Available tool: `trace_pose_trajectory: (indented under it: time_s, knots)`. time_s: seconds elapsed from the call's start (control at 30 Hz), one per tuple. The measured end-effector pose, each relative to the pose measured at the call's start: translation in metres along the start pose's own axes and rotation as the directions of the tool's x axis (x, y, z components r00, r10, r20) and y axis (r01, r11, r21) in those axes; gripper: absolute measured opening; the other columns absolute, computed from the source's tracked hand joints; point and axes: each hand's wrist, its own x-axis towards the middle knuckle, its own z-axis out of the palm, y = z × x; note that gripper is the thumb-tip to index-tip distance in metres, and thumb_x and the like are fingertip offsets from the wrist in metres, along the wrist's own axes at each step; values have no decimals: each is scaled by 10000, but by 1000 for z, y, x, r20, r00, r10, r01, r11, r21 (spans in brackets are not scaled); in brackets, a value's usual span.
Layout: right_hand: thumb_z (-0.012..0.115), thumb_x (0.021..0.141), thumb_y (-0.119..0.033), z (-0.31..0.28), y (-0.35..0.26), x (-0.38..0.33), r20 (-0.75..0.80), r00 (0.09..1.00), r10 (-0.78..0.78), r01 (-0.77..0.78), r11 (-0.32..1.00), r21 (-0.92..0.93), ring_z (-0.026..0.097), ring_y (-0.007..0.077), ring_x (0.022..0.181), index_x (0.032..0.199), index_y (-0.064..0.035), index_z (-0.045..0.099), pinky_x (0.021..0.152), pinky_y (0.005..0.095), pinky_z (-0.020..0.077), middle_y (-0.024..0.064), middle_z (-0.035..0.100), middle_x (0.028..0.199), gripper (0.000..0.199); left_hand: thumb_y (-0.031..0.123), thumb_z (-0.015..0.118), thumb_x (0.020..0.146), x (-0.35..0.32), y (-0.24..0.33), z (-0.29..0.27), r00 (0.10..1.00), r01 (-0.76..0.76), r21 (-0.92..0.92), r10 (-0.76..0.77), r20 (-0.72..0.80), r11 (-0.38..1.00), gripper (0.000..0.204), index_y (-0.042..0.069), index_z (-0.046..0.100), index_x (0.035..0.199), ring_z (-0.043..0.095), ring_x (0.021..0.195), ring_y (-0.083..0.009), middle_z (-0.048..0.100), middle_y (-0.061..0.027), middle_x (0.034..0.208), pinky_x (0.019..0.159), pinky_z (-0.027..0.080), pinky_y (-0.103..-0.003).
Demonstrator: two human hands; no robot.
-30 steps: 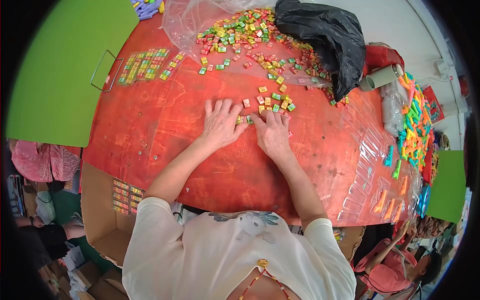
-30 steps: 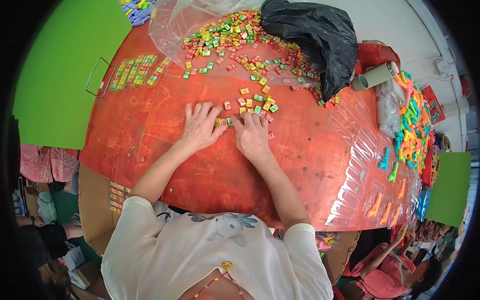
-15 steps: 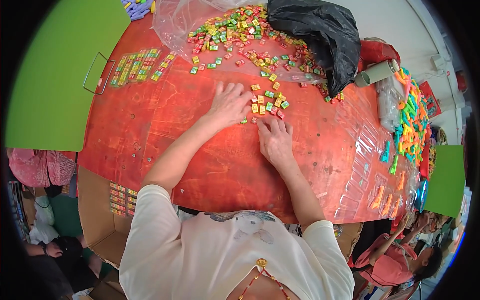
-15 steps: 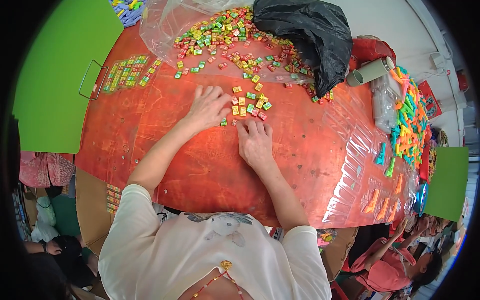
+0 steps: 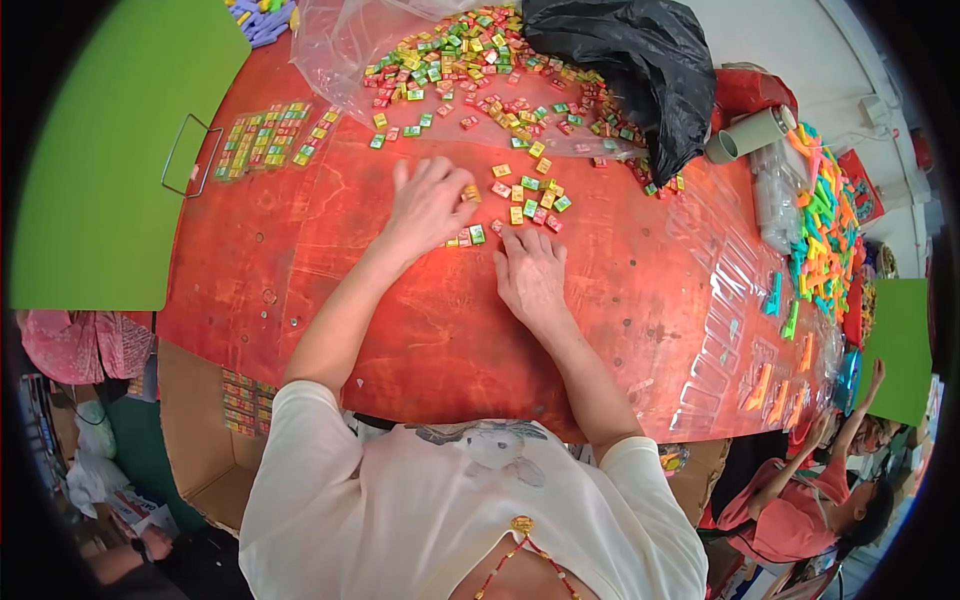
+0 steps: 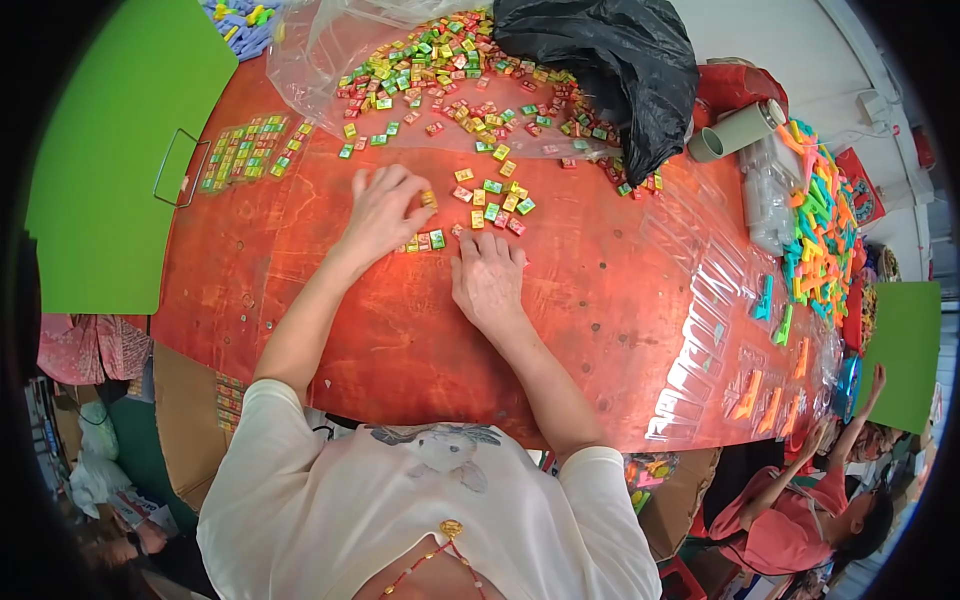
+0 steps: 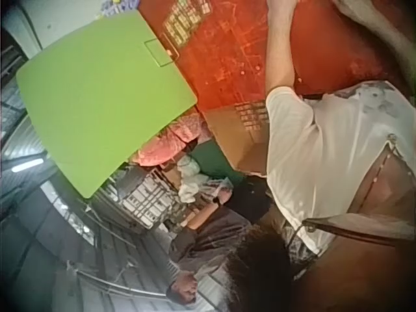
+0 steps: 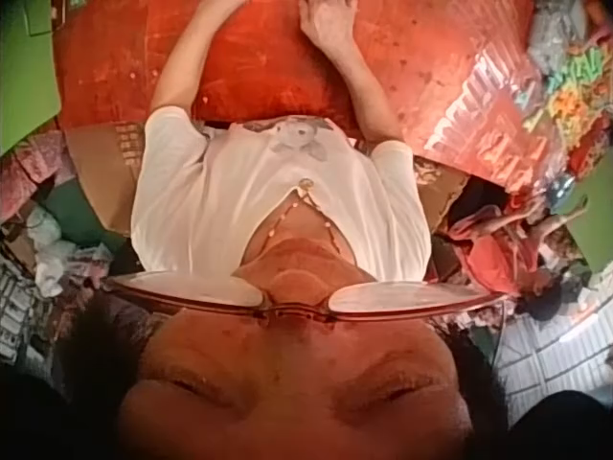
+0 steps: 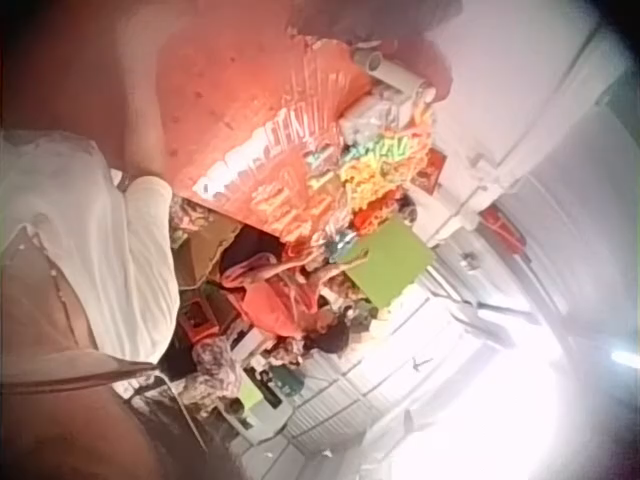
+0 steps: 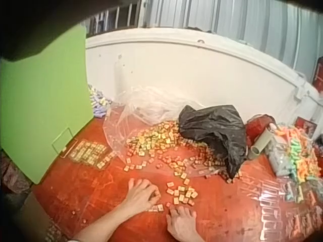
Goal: Arrange small colorful square toy blocks into a transparent plastic sorting tray.
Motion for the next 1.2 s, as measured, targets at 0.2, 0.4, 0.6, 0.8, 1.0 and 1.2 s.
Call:
trace_pose_trajectory:
  time_s: [0.2, 0.4, 0.6, 0.8, 1.0, 1.2]
  knots:
    - [640, 896, -190, 6, 3, 0, 17, 999, 42, -45, 960, 275, 594, 289, 1057, 1262, -27, 640, 859, 443, 405, 113, 631, 1155, 400, 235, 727, 825, -57, -20, -31, 997, 71, 85, -68, -39, 994, 227, 127, 663, 1013, 541, 1045, -255, 574, -62, 1027, 1012, 296, -523]
    - [653, 882, -183, 4, 23, 11, -64, 994, 93, -91, 995, 27, 592, 291, 1037, 1239, -78, 651, 845, 454, 407, 113, 624, 1102, 372, 231, 749, 801, -77, -12, -21, 999, 22, 158, -29, 46, 987, 244, 137, 663, 1008, 521, 1028, -258, 530, -64, 995, 982, 308, -580]
    - [670, 865, -153, 5, 29, 13, -89, 996, -20, 9, 992, -125, 589, 263, 991, 1238, -94, 650, 854, 439, 416, 88, 607, 1064, 378, 257, 759, 797, -76, -10, -15, 997, 55, 145, -63, 49, 988, 293, 136, 659, 1044, 518, 1042, -263, 529, -71, 1024, 995, 303, -578]
    - [670, 861, -144, 4, 18, 5, -81, 996, -49, 42, 996, -85, 586, 266, 986, 1228, -91, 657, 859, 440, 417, 85, 607, 1054, 372, 298, 777, 778, -81, -9, -15, 997, 55, 153, -61, 36, 987, 389, 136, 659, 1112, 513, 1057, -270, 538, -79, 1081, 1001, 298, -576]
    - [679, 866, -172, 5, 26, -1, -59, 998, 34, -26, 992, 126, 574, 272, 992, 1187, -106, 673, 867, 442, 399, 76, 611, 1085, 328, 310, 773, 783, -85, -7, -13, 999, 43, 170, -43, -4, 985, 440, 128, 638, 1159, 498, 1095, -283, 534, -91, 1107, 1013, 285, -578]
    - [676, 863, -138, -1, 23, 8, -61, 995, -83, 82, 997, -13, 588, 262, 994, 1175, -103, 676, 881, 440, 414, 77, 616, 1055, 314, 314, 760, 797, -77, 1, -8, 995, 70, 122, -79, 68, 990, 518, 110, 608, 1248, 494, 1120, -305, 526, -122, 1180, 982, 369, -509]
